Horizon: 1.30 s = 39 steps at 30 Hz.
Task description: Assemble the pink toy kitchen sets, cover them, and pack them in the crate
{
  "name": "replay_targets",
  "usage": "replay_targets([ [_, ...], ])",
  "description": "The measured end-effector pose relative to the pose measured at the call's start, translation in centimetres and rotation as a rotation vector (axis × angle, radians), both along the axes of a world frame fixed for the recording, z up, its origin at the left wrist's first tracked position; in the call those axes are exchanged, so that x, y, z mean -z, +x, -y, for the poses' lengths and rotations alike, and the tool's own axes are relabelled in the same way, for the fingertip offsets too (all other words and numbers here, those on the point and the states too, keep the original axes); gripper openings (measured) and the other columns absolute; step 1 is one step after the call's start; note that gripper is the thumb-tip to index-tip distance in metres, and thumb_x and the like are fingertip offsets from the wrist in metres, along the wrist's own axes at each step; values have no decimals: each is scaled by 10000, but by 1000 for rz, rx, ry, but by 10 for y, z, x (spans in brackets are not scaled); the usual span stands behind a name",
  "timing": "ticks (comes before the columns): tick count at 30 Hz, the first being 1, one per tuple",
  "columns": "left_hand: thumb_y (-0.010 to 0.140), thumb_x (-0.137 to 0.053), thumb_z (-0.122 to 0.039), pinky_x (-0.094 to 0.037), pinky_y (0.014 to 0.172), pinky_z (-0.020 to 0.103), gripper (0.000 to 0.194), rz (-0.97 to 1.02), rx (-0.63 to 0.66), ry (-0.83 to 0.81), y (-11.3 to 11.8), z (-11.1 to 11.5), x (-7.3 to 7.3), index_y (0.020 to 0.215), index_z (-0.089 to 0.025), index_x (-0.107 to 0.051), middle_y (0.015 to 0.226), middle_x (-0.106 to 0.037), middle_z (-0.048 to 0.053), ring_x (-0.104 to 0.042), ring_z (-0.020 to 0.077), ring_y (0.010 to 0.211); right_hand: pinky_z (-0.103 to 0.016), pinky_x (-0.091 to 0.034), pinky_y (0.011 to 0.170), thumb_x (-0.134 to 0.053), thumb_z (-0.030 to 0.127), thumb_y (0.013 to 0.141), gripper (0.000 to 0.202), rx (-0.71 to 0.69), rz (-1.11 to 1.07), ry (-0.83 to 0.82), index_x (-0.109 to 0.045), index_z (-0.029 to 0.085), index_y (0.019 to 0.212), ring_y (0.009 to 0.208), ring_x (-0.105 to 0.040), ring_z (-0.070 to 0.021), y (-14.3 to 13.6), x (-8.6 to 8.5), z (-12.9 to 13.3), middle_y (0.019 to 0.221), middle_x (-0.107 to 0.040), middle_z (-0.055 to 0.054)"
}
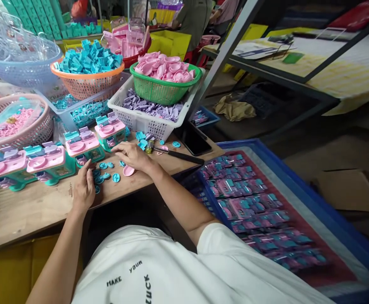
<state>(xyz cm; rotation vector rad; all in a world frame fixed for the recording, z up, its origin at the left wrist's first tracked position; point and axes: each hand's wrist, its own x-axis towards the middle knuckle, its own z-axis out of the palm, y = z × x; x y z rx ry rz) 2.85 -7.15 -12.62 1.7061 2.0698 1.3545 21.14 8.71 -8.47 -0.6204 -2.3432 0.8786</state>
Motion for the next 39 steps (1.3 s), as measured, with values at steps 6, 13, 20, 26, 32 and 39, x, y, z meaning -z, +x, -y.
replay_targets([
  [6,1037,-376,-384,-521,986,417,388,-177,56,55,3,-4,-6,1306,-222,-602,1197,-692,117,-650,242,1129,-348,-408,890,-718,301,910,155,113,253,165,-768,157,940,1024,-567,-236,-23,11,16,1011,-699,-100],
  [13,968,-484,-233,-505,913,469,250,-539,250,217,15,-29,-35,1152,-261,-652,1129,-690,107,-620,274,1041,-310,-422,862,-631,202,949,131,78,242,253,-752,153,944,947,-585,-203,-19,-3,0,994,-699,-83],
  [20,902,-533,-295,-426,999,564,335,-690,263,137,0,-133,-101,1209,-209,-637,1261,-604,158,-524,353,1174,-284,-423,955,-538,108,965,196,243,14,305,-730,118,997,1015,-620,-180,-12,-53,-83,1064,-702,-84],
  [26,742,-714,-393,-445,1015,519,580,-743,247,-209,-25,-205,-117,1270,-173,-620,1154,-606,137,-561,375,1147,-260,-423,911,-534,148,991,217,160,226,397,-746,107,1011,1021,-612,-186,-31,-52,-97,1032,-708,-104],
  [32,589,-881,-468,-516,904,430,661,-627,346,-453,-30,-223,-117,1136,-188,-637,925,-644,74,-652,362,995,-275,-450,864,-497,134,997,257,218,290,402,-750,134,1044,987,-633,-196,-30,-49,-92,1037,-714,-97],
  [39,577,-898,-370,-486,974,398,569,-501,352,-508,-28,-223,-121,1079,-215,-679,880,-642,16,-651,344,1067,-322,-467,825,-426,144,1001,324,292,327,435,-743,158,1061,995,-628,-246,-24,-44,-74,1042,-713,-103],
])
